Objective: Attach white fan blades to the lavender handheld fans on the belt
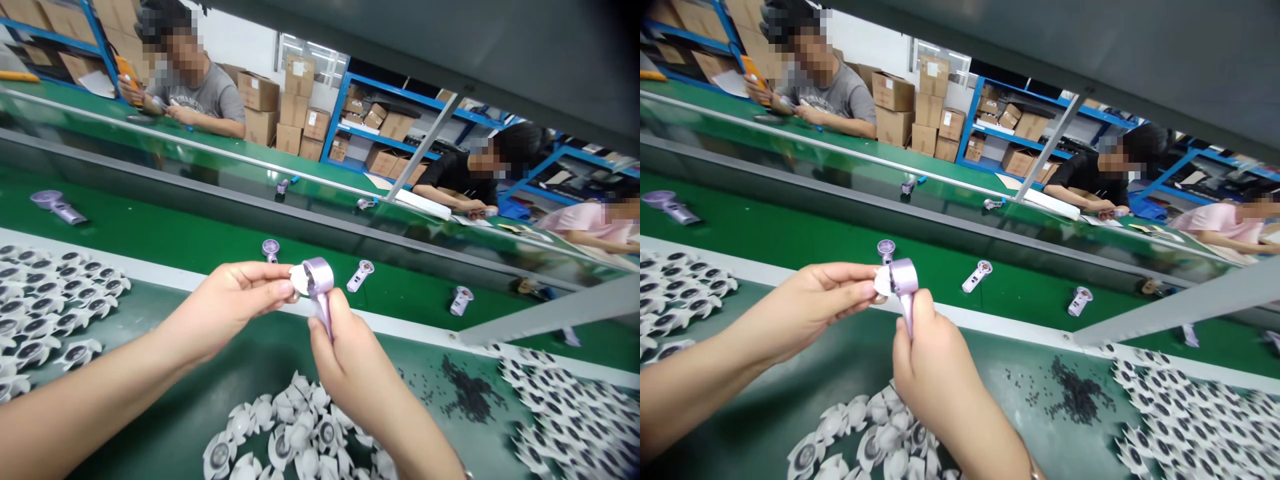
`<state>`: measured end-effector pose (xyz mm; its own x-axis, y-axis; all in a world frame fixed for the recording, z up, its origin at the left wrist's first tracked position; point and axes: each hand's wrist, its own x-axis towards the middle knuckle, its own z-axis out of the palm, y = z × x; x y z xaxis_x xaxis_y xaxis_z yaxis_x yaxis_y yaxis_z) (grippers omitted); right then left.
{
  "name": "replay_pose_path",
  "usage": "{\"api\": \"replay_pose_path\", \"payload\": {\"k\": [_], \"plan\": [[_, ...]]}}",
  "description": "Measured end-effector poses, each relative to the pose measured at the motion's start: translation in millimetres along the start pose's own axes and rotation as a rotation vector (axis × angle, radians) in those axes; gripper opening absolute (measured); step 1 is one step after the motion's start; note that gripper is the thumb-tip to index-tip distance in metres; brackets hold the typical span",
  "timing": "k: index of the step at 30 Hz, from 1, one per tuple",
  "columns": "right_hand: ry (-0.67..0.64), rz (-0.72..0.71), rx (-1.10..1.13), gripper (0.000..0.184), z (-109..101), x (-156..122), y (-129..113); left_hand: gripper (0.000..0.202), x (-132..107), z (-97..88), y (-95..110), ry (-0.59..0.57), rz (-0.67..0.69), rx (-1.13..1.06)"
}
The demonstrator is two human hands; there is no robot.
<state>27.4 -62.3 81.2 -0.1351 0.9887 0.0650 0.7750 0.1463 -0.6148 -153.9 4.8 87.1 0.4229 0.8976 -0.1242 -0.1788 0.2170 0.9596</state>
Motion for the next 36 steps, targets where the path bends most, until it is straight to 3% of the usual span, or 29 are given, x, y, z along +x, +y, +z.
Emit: {"api": "replay_pose_path", "payload": {"k": [3, 7, 18, 25, 28, 30, 34, 36], "plan": [[-0.162, -0.024, 0.172, 0.003, -21.0, -3.8, 0.4, 0.037, 2.2, -2.7, 1.8, -0.087, 0.075, 0.096], [-0.261, -0.085, 0.160, 0.002, -34.5, -4.4, 5.9, 0.036, -0.1, -0.9, -1.5, -0.267, 0.088, 0.105], [-0.383, -0.144, 0.150, 0.015, -40.8, 1.1, 26.7, 0.035, -3.2, 7.9, -16.5, -0.233, -0.051, -0.016], [-0.570, -0.151, 0.239, 0.010, -58.2, -0.5, 29.7, 0.039, 0.2, 5.6, -15.7, -0.398, -0.066, 0.128], [-0.614, -0.144, 0.283, 0.012, -61.3, -0.3, 32.7, 0.041, -0.7, 7.5, -16.8, -0.392, -0.125, 0.158], [-0.620, -0.123, 0.325, 0.012, -58.7, 0.9, 33.5, 0.039, -1.0, 9.5, -19.6, -0.365, -0.093, 0.150], [-0.553, -0.014, 0.421, 0.019, -45.4, 1.4, 28.2, 0.037, 2.0, 11.9, -28.6, -0.207, -0.016, 0.100], [-0.528, 0.017, 0.456, 0.018, -40.4, 0.6, 26.1, 0.037, 5.6, 9.6, -30.2, -0.186, -0.039, 0.122]]}}
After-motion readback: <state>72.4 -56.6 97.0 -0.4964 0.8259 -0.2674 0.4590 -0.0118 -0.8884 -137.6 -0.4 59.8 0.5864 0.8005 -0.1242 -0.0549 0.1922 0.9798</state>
